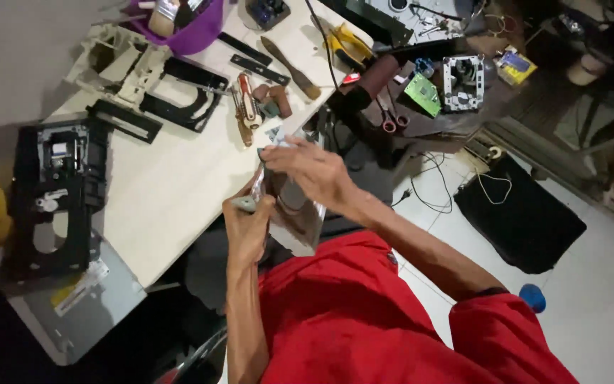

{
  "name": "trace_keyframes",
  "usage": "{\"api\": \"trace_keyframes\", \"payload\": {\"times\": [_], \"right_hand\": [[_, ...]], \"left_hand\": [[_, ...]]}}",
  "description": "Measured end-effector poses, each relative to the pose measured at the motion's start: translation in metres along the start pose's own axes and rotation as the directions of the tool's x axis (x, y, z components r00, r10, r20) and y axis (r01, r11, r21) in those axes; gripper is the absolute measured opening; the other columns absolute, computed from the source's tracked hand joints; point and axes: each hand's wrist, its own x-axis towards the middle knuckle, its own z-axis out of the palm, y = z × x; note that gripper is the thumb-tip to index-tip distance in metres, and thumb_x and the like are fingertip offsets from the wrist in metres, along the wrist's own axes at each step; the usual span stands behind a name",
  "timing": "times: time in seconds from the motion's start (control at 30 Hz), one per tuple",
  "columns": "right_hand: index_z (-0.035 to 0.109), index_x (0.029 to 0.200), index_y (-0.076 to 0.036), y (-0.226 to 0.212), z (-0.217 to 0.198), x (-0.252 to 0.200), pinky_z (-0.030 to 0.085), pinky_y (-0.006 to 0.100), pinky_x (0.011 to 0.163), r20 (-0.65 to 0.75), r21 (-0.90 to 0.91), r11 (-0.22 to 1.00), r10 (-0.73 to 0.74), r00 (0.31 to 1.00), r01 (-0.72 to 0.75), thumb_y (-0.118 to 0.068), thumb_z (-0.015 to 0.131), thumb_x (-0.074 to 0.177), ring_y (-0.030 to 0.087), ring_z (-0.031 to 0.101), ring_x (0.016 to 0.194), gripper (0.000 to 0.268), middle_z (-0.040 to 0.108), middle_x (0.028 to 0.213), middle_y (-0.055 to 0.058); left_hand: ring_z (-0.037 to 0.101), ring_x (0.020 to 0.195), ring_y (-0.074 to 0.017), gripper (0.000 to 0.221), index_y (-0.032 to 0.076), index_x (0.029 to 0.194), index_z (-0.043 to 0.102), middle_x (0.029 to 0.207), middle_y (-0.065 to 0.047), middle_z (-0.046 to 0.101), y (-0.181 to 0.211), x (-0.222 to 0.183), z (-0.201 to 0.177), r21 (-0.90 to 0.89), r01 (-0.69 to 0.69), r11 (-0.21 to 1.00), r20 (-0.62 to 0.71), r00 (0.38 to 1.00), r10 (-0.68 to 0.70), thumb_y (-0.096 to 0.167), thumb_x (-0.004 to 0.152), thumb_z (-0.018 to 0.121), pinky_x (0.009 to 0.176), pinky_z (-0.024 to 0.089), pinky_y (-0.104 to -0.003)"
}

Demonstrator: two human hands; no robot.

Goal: Sanding a circular plastic component by rubbing it against sandpaper to smooth the surface.

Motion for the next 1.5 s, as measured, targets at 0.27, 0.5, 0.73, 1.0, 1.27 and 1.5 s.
{"api": "trace_keyframes", "payload": {"times": [0.27, 0.5, 0.73, 1.0, 1.27, 1.5], "right_hand": [[0.08, 0.103, -0.009, -0.024, 0.007, 0.002, 0.06, 0.04, 0.101, -0.053, -0.022, 0.998, -0.063, 0.997, 0.062, -0.008, 0.067, 0.098, 0.025, 0.077, 0.1, 0.013, 0.08, 0.109, 0.003], [0.079, 0.104, -0.011, -0.034, -0.001, 0.0, 0.059, 0.041, 0.101, 0.082, -0.005, 0.999, -0.038, 0.996, 0.038, -0.013, 0.058, 0.104, 0.026, 0.076, 0.107, 0.021, 0.08, 0.113, 0.003], [0.079, 0.099, -0.008, -0.035, 0.003, 0.013, 0.054, 0.049, 0.104, -0.027, -0.02, 0.994, -0.106, 0.994, 0.105, -0.009, 0.059, 0.104, 0.035, 0.075, 0.103, 0.021, 0.08, 0.104, 0.008], [0.082, 0.099, -0.01, 0.018, -0.003, 0.029, 0.054, 0.042, 0.108, -0.02, -0.053, 0.996, -0.067, 0.998, 0.066, -0.013, 0.06, 0.101, 0.024, 0.078, 0.094, 0.022, 0.081, 0.106, 0.007], [0.082, 0.101, -0.015, 0.014, -0.016, 0.031, 0.05, 0.037, 0.111, -0.036, -0.142, 0.987, 0.069, 0.997, -0.074, -0.011, 0.073, 0.094, 0.021, 0.075, 0.104, 0.011, 0.081, 0.105, 0.003], [0.08, 0.104, -0.015, -0.027, -0.023, 0.02, 0.049, 0.032, 0.114, -0.111, -0.138, 0.96, 0.228, 0.967, -0.242, -0.007, 0.074, 0.095, 0.019, 0.076, 0.104, 0.014, 0.08, 0.107, 0.004]], "left_hand": [[0.048, 0.076, -0.0069, 0.029, -0.004, 0.088, 0.076, 0.065, -0.008, 0.069, 0.027, 0.001, 0.001, -0.016, -0.175, 0.985, -0.016, 0.985, 0.174, 0.025, 0.089, 0.079, 0.066, 0.044, -0.026], [0.052, 0.088, -0.0115, 0.041, -0.002, 0.103, 0.078, 0.086, -0.013, 0.076, -0.022, 0.003, 0.001, -0.102, -0.141, 0.985, 0.016, 0.99, 0.143, 0.035, 0.086, 0.083, 0.078, 0.05, -0.036], [0.053, 0.086, -0.0084, 0.037, -0.005, 0.1, 0.077, 0.082, -0.007, 0.074, -0.031, 0.002, 0.01, -0.113, -0.136, 0.984, 0.008, 0.99, 0.138, 0.03, 0.087, 0.082, 0.075, 0.05, -0.032], [0.068, 0.096, -0.0203, 0.045, -0.004, 0.11, 0.075, 0.099, -0.017, 0.077, 0.004, -0.001, 0.009, -0.08, -0.113, 0.99, 0.051, 0.992, 0.118, 0.035, 0.087, 0.079, 0.097, 0.052, -0.042], [0.057, 0.102, -0.0177, 0.045, 0.001, 0.114, 0.077, 0.099, -0.02, 0.076, -0.007, 0.005, 0.007, -0.035, -0.274, 0.961, 0.028, 0.961, 0.275, 0.037, 0.087, 0.079, 0.09, 0.053, -0.036], [0.061, 0.072, -0.0105, 0.047, -0.005, 0.1, 0.078, 0.075, -0.013, 0.075, 0.008, -0.014, -0.007, -0.199, -0.127, 0.972, -0.061, 0.991, 0.117, 0.041, 0.09, 0.076, 0.057, 0.055, -0.029]]}}
